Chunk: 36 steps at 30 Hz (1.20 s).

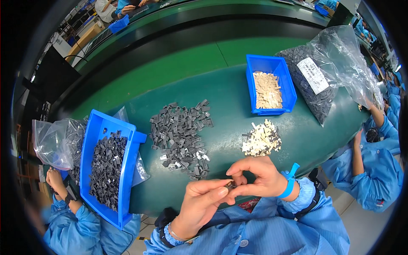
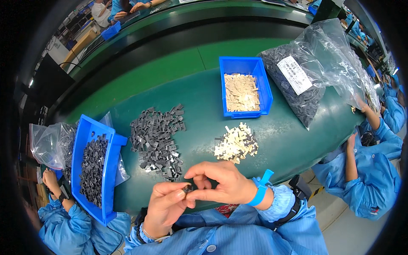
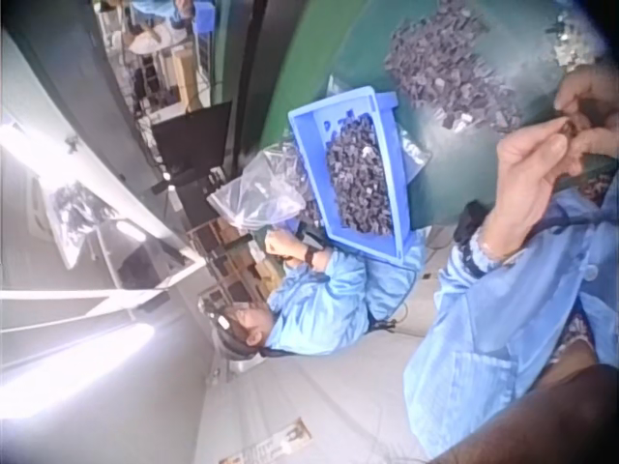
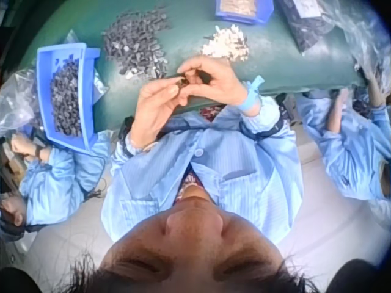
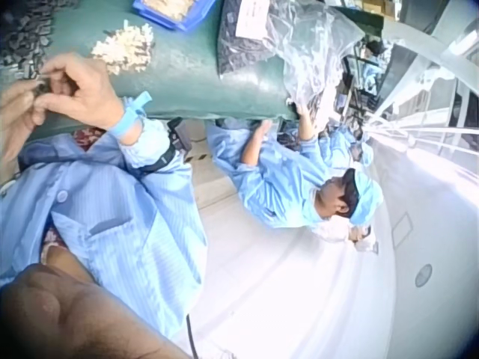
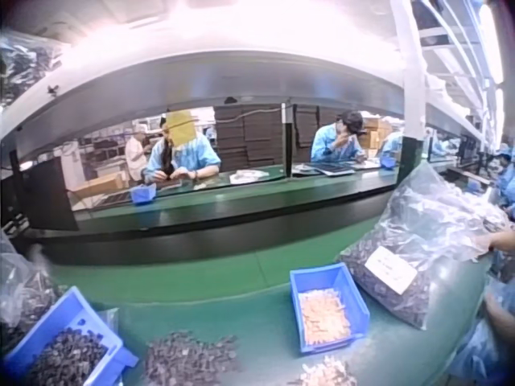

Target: Manually assembling small black and white plastic components at a factory workstation.

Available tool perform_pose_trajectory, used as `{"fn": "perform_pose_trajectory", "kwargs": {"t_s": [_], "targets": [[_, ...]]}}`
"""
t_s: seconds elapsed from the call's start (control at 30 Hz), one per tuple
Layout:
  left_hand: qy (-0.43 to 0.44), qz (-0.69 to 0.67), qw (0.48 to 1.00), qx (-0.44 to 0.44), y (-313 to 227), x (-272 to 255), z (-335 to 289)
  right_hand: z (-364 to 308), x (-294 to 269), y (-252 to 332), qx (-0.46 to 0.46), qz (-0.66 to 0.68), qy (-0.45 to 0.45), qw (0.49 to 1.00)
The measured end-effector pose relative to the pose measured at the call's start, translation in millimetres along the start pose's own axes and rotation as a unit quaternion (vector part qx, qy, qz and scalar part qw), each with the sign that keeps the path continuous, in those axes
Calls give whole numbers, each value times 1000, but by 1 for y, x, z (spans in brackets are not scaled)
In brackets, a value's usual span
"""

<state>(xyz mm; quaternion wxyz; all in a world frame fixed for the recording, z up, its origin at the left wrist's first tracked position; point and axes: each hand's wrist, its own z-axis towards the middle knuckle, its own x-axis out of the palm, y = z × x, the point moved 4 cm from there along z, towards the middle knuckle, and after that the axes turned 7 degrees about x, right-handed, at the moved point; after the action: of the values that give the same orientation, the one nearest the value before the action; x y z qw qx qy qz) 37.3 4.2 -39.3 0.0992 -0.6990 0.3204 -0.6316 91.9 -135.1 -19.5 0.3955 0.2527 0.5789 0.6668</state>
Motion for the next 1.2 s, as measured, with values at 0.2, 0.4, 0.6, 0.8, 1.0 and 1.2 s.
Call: {"fn": "perform_pose_trajectory", "kwargs": {"t_s": [0.2, 0.4, 0.6, 0.8, 1.0, 1.2], "targets": [[-199, 354, 778, 479, -96, -21, -25, 8, -65, 6, -32, -355, -120, 927], [-374, 703, 393, 459, -169, -40, -54, 6, -75, -17, 34, -499, -49, 864], [-244, 793, 370, 418, -125, -5, -22, 13, -69, -29, 56, -535, -49, 842], [-61, 676, 622, 389, -67, 18, 6, 15, -77, -35, 84, -465, -34, 880], [33, 550, 785, 283, -24, 15, 25, 11, -79, -31, 95, -372, -72, 921], [26, 355, 927, 122, 9, 7, 40, 2, -66, -24, 104, -180, -233, 950]]}}
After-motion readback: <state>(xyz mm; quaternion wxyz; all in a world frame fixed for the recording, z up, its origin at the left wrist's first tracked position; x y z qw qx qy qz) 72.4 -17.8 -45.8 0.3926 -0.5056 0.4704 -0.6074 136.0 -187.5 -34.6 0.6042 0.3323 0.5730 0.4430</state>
